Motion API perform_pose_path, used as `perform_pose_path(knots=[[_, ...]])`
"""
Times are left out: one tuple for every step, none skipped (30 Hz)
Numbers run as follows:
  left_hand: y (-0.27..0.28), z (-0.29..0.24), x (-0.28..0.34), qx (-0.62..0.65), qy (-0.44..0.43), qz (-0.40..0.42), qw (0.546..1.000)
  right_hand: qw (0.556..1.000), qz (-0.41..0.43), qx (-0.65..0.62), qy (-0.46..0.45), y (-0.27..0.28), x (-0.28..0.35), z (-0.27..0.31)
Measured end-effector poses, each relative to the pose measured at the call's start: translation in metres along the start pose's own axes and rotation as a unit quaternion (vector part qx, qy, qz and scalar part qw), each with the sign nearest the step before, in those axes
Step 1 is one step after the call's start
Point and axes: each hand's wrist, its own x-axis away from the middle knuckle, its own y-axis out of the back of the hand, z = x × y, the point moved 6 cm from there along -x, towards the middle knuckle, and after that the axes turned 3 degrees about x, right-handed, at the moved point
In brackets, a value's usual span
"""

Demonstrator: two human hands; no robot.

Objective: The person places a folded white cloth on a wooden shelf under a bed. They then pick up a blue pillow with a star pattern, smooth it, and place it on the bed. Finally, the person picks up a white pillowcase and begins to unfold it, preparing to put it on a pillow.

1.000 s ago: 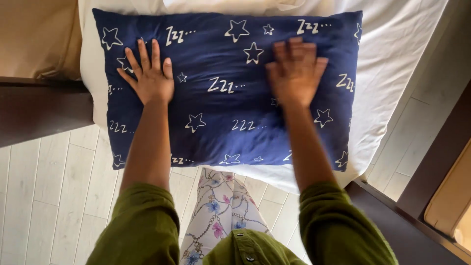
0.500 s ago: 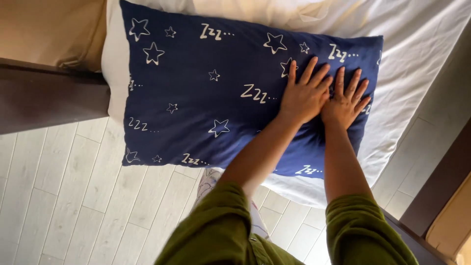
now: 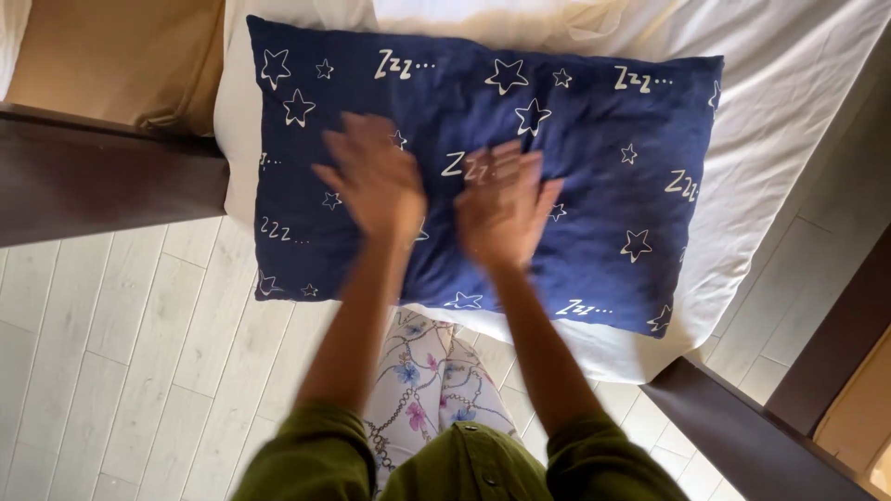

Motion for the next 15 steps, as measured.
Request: perform_pose_path(knots=[[0.005,-0.012,0.020,0.002,-0.001,0.000,1.000,1.000,0.000,0.002,-0.001,-0.003,0.012,-0.004],[0.005,-0.030,0.041,0.075,-0.055,0.047,0.995,0.999,0.024,-0.026,0.002,-0.010,0.025,-0.006],[0.006,-0.047,0.064,0.146,-0.104,0.095,0.979,0.997,0.049,-0.056,0.008,-0.017,0.039,-0.007],[-0.009,-0.018,0.066,0.146,-0.103,0.096,0.979,0.997,0.049,-0.056,0.010,-0.029,0.049,-0.034],[-0.022,0.010,0.064,0.103,-0.112,0.078,0.985,0.999,0.011,-0.028,-0.021,-0.038,0.056,-0.066],[-0.035,0.038,0.062,0.059,-0.120,0.060,0.989,0.998,-0.028,0.000,-0.052,-0.046,0.064,-0.097],[-0.029,0.062,0.052,0.059,-0.122,0.059,0.989,0.998,-0.028,0.001,-0.054,-0.047,0.063,-0.121],[-0.027,0.097,0.041,0.063,-0.025,0.094,0.993,0.991,0.000,-0.013,-0.136,-0.051,0.065,-0.155],[-0.023,0.135,0.031,0.065,0.075,0.125,0.987,0.976,0.027,-0.031,-0.214,-0.057,0.065,-0.186],[-0.033,0.150,0.019,0.065,0.075,0.121,0.988,0.976,0.024,-0.033,-0.214,-0.059,0.057,-0.205],[-0.046,0.170,0.008,0.132,0.119,0.132,0.975,0.939,0.064,-0.120,-0.315,-0.071,0.054,-0.233],[-0.058,0.189,-0.002,0.199,0.160,0.141,0.956,0.883,0.105,-0.206,-0.408,-0.084,0.052,-0.258],[-0.067,0.188,-0.016,0.200,0.160,0.138,0.957,0.883,0.102,-0.208,-0.407,-0.095,0.043,-0.280],[-0.077,0.188,-0.028,0.380,0.195,0.114,0.897,0.800,0.103,-0.388,-0.446,-0.116,0.037,-0.300],[-0.086,0.188,-0.041,0.546,0.222,0.086,0.803,0.683,0.101,-0.553,-0.467,-0.135,0.028,-0.315]])
